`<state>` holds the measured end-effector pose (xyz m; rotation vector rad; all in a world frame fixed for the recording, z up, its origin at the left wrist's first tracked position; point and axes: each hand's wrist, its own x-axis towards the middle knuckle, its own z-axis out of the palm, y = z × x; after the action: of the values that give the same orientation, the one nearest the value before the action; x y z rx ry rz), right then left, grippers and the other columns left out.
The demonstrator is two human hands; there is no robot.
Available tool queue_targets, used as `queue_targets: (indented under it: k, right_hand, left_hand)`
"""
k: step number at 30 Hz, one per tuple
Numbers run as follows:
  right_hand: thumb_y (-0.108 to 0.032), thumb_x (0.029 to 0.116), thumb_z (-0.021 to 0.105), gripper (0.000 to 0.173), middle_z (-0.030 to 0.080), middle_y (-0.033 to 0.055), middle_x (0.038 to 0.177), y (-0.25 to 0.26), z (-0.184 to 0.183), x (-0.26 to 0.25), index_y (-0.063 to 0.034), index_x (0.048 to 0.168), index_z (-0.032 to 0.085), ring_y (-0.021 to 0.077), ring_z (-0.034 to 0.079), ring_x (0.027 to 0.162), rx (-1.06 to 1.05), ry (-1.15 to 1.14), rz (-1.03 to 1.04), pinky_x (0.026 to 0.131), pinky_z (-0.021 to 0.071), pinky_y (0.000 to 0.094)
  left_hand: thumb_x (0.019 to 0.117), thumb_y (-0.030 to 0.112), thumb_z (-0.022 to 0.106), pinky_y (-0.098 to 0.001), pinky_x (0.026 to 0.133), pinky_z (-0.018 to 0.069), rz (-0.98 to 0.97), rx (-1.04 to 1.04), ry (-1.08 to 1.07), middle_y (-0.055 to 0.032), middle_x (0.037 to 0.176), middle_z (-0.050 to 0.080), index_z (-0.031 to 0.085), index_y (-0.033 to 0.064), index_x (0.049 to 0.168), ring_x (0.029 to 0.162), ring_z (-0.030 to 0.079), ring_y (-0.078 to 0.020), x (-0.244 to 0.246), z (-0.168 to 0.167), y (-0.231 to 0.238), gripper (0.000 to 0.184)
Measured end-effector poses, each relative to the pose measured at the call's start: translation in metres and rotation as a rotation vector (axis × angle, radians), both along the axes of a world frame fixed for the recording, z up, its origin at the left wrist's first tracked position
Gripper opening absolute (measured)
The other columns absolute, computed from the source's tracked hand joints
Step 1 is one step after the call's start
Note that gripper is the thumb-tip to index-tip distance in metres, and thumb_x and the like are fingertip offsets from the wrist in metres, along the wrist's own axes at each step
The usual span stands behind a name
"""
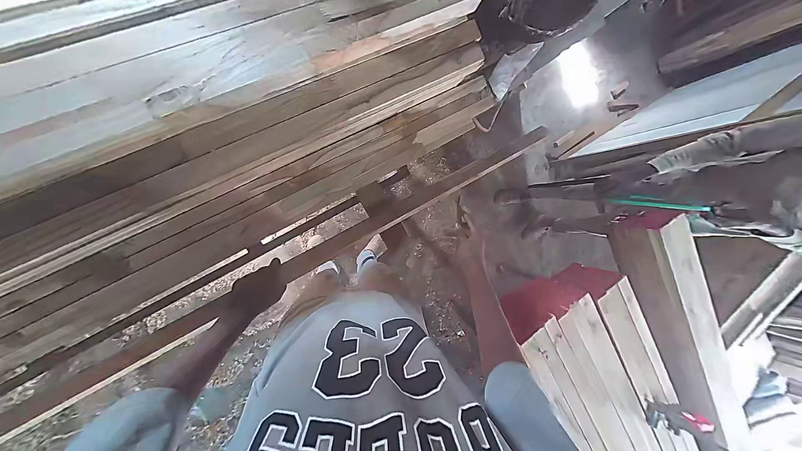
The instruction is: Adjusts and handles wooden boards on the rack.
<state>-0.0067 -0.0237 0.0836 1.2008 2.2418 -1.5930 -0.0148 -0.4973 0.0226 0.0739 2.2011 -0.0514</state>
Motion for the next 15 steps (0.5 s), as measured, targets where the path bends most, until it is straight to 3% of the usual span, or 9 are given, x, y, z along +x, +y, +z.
queue_targets:
  k: [2, 4, 5, 7, 9, 10, 12, 14, 15]
  right_hand:
    - [-0.005, 0.1045, 0.051, 0.050, 0.056, 0.0233, 0.141, -0.002, -0.029, -0.002, -0.0058, 0.154, 0.044, 0.0259, 0.072, 0.106, 0.232, 0.041, 0.167, 0.089, 0.0634, 0.0386]
    - [-0.008, 0.1026, 0.054, 0.054, 0.052, 0.0271, 0.142, -0.009, -0.050, -0.009, -0.0097, 0.156, 0.043, 0.0353, 0.064, 0.118, 0.446, 0.014, 0.333, 0.100, 0.0559, 0.0458]
    - [-0.011, 0.1037, 0.053, 0.056, 0.051, 0.0288, 0.142, -0.016, -0.056, -0.010, -0.0115, 0.158, 0.040, 0.0394, 0.062, 0.119, 0.531, -0.039, 0.397, 0.101, 0.0534, 0.0494]
    - [-0.018, 0.1031, 0.055, 0.061, 0.046, 0.0298, 0.147, -0.029, -0.063, 0.001, -0.0168, 0.161, 0.034, 0.0408, 0.066, 0.113, 0.618, -0.267, 0.486, 0.094, 0.0576, 0.0507]
    - [-0.019, 0.0943, 0.069, 0.078, 0.040, 0.0329, 0.150, -0.034, -0.052, 0.014, -0.0169, 0.162, 0.029, 0.0448, 0.062, 0.118, 0.591, -0.462, 0.496, 0.095, 0.0569, 0.0538]
    - [-0.017, 0.0932, 0.069, 0.079, 0.042, 0.0337, 0.148, -0.033, -0.045, 0.024, -0.0166, 0.162, 0.030, 0.0461, 0.061, 0.119, 0.581, -0.488, 0.477, 0.096, 0.0557, 0.0553]
    - [-0.019, 0.1010, 0.058, 0.066, 0.050, 0.0317, 0.144, -0.025, -0.022, 0.018, -0.0140, 0.161, 0.032, 0.0440, 0.061, 0.120, 0.584, -0.464, 0.451, 0.099, 0.0541, 0.0547]
    - [-0.015, 0.1029, 0.054, 0.056, 0.055, 0.0301, 0.141, -0.017, 0.004, -0.007, -0.0093, 0.157, 0.040, 0.0431, 0.061, 0.123, 0.552, -0.416, 0.411, 0.104, 0.0506, 0.0549]
    - [-0.015, 0.1019, 0.055, 0.052, 0.060, 0.0293, 0.134, -0.015, 0.010, -0.027, -0.0073, 0.152, 0.047, 0.0428, 0.063, 0.118, 0.542, -0.389, 0.385, 0.100, 0.0525, 0.0566]
  left_hand:
    - [0.0906, 0.034, 0.063, -0.0670, 0.078, 0.0541, -0.013, -0.003, 0.072, -0.0248, 0.111, 0.069, 0.051, 0.0047, 0.137, 0.101, 0.069, -0.0466, 0.004, -0.008, -0.002, 0.057]
    - [0.0913, 0.034, 0.063, -0.0656, 0.077, 0.0550, -0.030, -0.015, 0.077, -0.0239, 0.110, 0.069, 0.051, 0.0049, 0.137, 0.100, 0.070, -0.0459, 0.006, -0.011, 0.000, 0.055]
    - [0.0909, 0.034, 0.063, -0.0658, 0.076, 0.0550, -0.029, -0.014, 0.076, -0.0243, 0.109, 0.069, 0.052, 0.0049, 0.136, 0.099, 0.070, -0.0464, 0.006, -0.012, -0.001, 0.054]
    - [0.0907, 0.031, 0.063, -0.0650, 0.076, 0.0552, -0.021, -0.015, 0.072, -0.0245, 0.109, 0.069, 0.052, 0.0050, 0.134, 0.100, 0.070, -0.0461, 0.008, -0.011, -0.002, 0.052]
    - [0.0916, 0.027, 0.061, -0.0657, 0.076, 0.0549, 0.006, -0.002, 0.086, -0.0250, 0.112, 0.068, 0.054, 0.0043, 0.132, 0.101, 0.069, -0.0466, 0.006, -0.011, 0.001, 0.047]
    - [0.0919, 0.025, 0.060, -0.0655, 0.077, 0.0547, 0.017, 0.004, 0.097, -0.0248, 0.113, 0.068, 0.055, 0.0041, 0.131, 0.102, 0.069, -0.0464, 0.010, -0.013, 0.002, 0.045]
    - [0.0942, 0.024, 0.059, -0.0641, 0.081, 0.0544, 0.032, 0.010, 0.118, -0.0241, 0.116, 0.068, 0.058, 0.0036, 0.129, 0.105, 0.067, -0.0459, 0.013, -0.016, 0.004, 0.040]
    - [0.0945, 0.021, 0.060, -0.0640, 0.081, 0.0541, 0.025, 0.023, 0.139, -0.0242, 0.116, 0.068, 0.060, 0.0029, 0.125, 0.105, 0.067, -0.0463, 0.020, -0.016, 0.003, 0.036]
    - [0.0942, 0.021, 0.060, -0.0642, 0.082, 0.0540, 0.020, 0.031, 0.157, -0.0244, 0.115, 0.068, 0.061, 0.0028, 0.124, 0.105, 0.067, -0.0463, 0.019, -0.017, 0.003, 0.035]
